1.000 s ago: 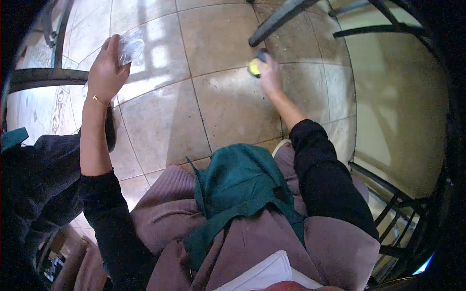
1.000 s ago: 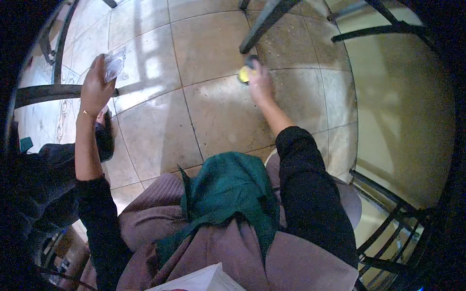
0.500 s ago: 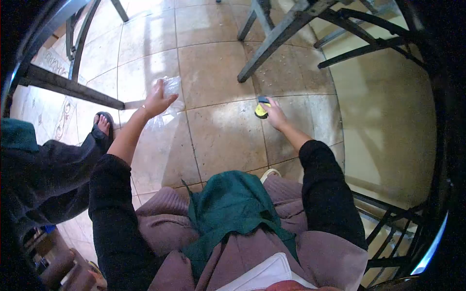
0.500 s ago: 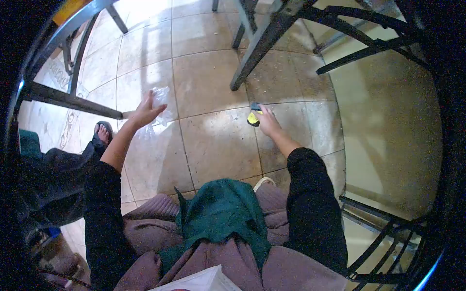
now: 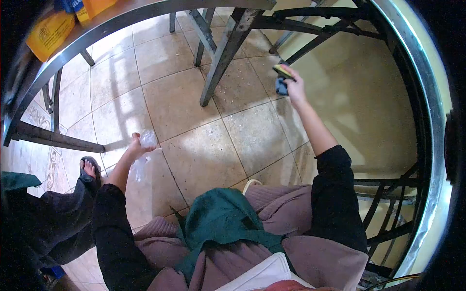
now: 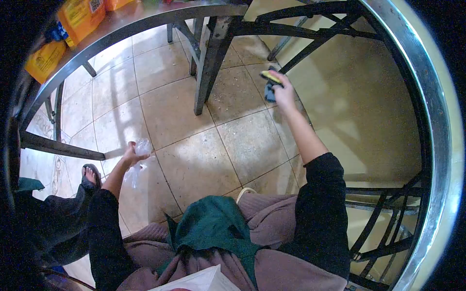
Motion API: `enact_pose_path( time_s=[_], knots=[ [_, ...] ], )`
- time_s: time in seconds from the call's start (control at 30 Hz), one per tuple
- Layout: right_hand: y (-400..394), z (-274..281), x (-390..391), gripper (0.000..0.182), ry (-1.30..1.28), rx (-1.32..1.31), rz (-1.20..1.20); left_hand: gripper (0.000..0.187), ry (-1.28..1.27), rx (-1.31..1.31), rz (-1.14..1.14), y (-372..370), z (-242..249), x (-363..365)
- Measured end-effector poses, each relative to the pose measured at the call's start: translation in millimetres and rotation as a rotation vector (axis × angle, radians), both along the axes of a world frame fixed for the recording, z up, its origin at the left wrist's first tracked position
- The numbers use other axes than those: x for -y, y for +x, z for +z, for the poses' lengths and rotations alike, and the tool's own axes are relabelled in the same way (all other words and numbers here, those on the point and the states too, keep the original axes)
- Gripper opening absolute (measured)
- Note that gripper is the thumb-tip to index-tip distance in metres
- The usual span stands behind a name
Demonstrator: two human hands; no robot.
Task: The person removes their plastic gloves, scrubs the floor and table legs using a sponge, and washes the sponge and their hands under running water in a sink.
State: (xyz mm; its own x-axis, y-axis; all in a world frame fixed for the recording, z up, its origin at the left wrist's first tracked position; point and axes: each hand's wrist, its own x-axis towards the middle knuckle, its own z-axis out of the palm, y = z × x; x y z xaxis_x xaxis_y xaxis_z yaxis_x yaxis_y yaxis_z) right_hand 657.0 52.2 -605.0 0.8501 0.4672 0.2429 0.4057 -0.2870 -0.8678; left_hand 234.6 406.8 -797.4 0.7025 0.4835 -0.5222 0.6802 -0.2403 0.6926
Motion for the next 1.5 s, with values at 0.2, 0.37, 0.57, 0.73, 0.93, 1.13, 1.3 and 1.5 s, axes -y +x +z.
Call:
enact_pose_path(
  time_s=[0.2,0.37,0.57,0.73,0.93,1.13,1.3,1.5],
  knots=[
    [65,50,-25,0.042,0.013,0.633,-0.238,0.071,-0.155,0.006,0.156,-13,-4,-6],
    [60,100,-73,0.051,-0.233,0.989,-0.364,0.058,-0.089,0.066,0.293,-9,3,2],
    [96,107,-69,0.061,-0.521,1.265,-0.096,0.058,0.253,0.166,0.271,-17,-36,-1],
    [150,112,-44,0.061,-0.791,1.145,-0.206,0.072,0.545,0.083,0.078,9,-26,27],
    [217,110,-9,0.055,-0.815,1.275,-0.254,0.077,0.741,-0.095,-0.053,78,1,47],
    [214,111,-9,0.055,-0.931,1.032,-0.415,0.049,0.863,-0.225,-0.305,82,-46,59],
    [199,116,-4,0.05,-0.889,0.878,-0.439,0.029,0.816,0.111,-0.085,67,-25,82],
    [125,97,3,0.039,-0.135,0.208,-0.307,0.023,0.747,0.584,-0.122,69,3,85]
  ],
)
